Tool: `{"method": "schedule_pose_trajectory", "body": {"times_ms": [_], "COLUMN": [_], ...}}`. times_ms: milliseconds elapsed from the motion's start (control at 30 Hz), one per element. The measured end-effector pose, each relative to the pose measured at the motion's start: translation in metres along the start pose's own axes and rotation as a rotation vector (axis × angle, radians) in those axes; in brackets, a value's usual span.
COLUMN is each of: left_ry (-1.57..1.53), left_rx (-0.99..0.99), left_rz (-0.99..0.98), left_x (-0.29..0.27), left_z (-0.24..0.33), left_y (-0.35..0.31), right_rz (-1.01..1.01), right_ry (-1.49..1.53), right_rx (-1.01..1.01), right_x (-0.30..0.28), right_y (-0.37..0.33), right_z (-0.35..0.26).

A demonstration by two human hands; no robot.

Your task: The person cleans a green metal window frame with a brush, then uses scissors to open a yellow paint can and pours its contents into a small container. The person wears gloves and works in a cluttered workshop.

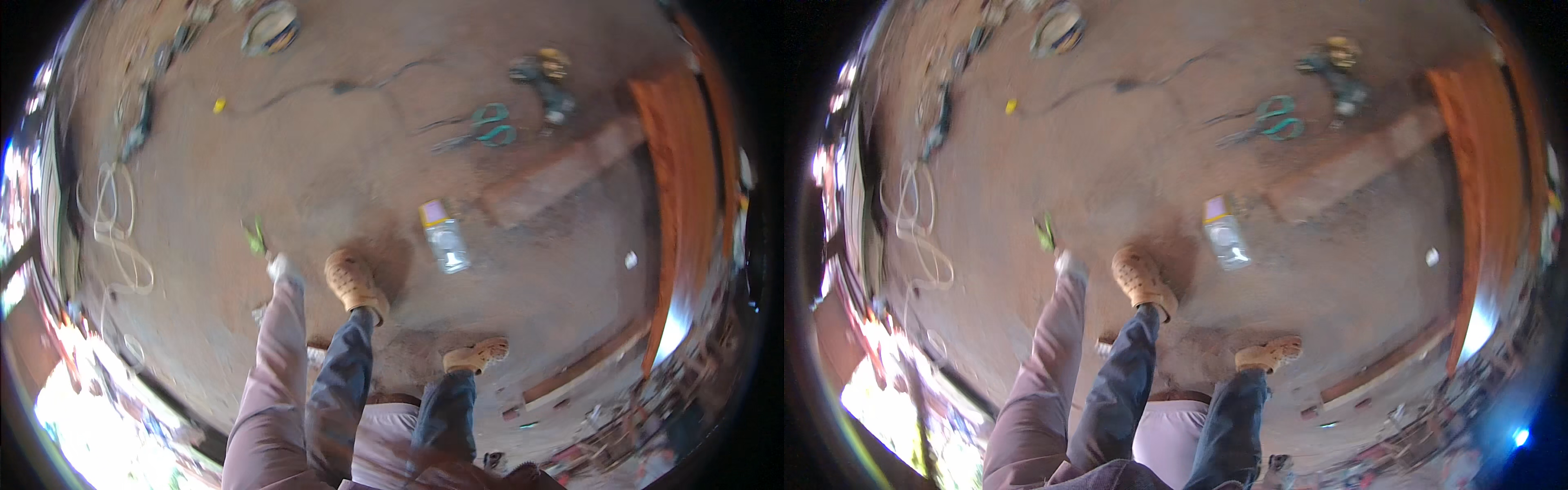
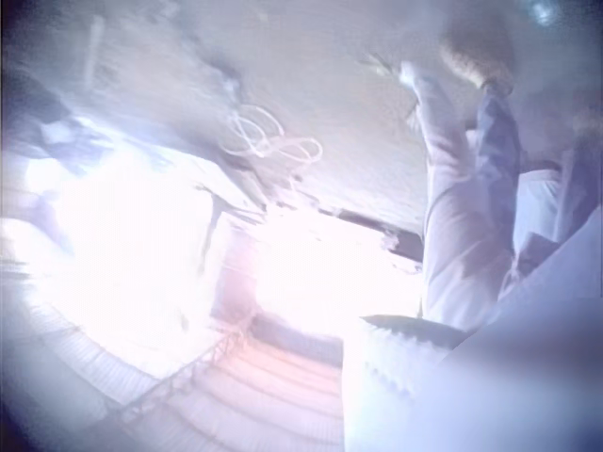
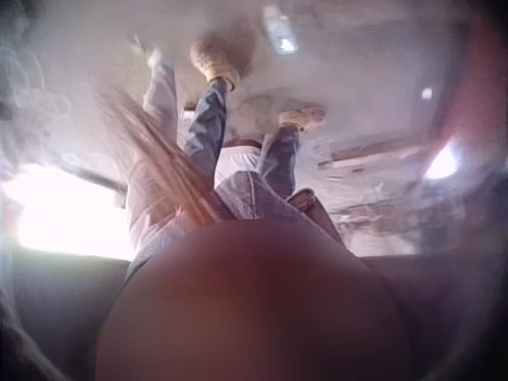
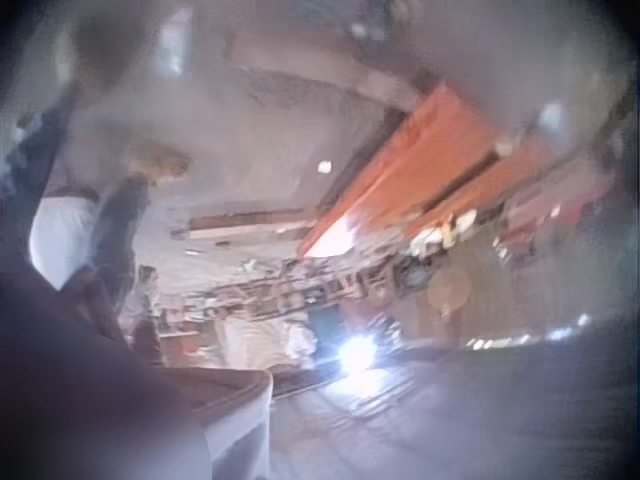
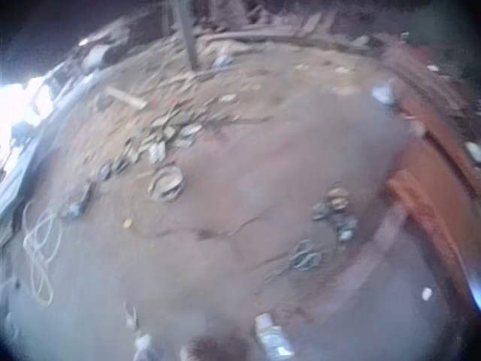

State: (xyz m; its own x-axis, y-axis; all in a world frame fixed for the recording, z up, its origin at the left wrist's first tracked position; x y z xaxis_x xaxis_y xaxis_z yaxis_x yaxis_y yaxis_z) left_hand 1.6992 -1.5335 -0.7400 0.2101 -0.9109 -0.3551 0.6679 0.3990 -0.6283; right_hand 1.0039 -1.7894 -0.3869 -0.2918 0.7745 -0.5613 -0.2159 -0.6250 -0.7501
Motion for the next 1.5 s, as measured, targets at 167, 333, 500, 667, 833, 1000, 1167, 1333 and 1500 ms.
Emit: {"method": "schedule_pose_trajectory", "body": {"times_ms": [167,333,500,667,833,1000,1167,1333,1500], "left_ry": [0.194,0.780,0.803,0.902,0.992,1.390,1.595,1.905,2.162], "left_rx": [0.057,0.863,1.174,0.925,0.621,0.365,0.211,0.183,0.125], "left_rz": [-0.117,-0.950,-1.906,-2.396,-2.639,-2.575,-2.792,-3.199,-3.299], "left_x": [-0.043,-0.019,-0.013,0.015,0.023,0.004,-0.045,-0.125,-0.195], "left_z": [0.082,0.151,0.118,0.060,-0.006,-0.074,-0.149,-0.218,-0.300], "left_y": [-0.217,-0.485,-0.768,-0.968,-1.120,-1.270,-1.443,-1.558,-1.633], "right_rz": [0.329,0.513,0.811,0.715,0.815,1.149,0.970,0.929,1.046], "right_ry": [-0.065,0.314,0.999,1.062,0.803,0.628,0.762,1.019,1.302], "right_rx": [-0.018,0.051,-0.066,-0.159,-0.063,0.481,0.838,0.846,1.031], "right_x": [-0.073,-0.178,-0.290,-0.328,-0.350,-0.300,-0.227,-0.191,-0.115], "right_y": [-0.038,-0.052,-0.130,-0.208,-0.240,-0.284,-0.302,-0.319,-0.337], "right_z": [0.055,0.161,0.248,0.323,0.408,0.561,0.671,0.729,0.798]}}
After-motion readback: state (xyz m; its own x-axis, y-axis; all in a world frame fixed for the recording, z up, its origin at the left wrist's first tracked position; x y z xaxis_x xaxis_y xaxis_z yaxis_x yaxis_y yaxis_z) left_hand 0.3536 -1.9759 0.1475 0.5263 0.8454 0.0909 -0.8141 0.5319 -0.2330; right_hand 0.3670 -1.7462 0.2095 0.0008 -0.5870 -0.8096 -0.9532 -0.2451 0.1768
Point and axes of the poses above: each hand's wrist, its own y-axis towards the middle knuckle, its own x-axis out of the palm, z = x × y, the point moved 9 cm from there along y, towards the middle knuckle, and after that the axes turned 13 degrees about -y, right-handed, at the moved point
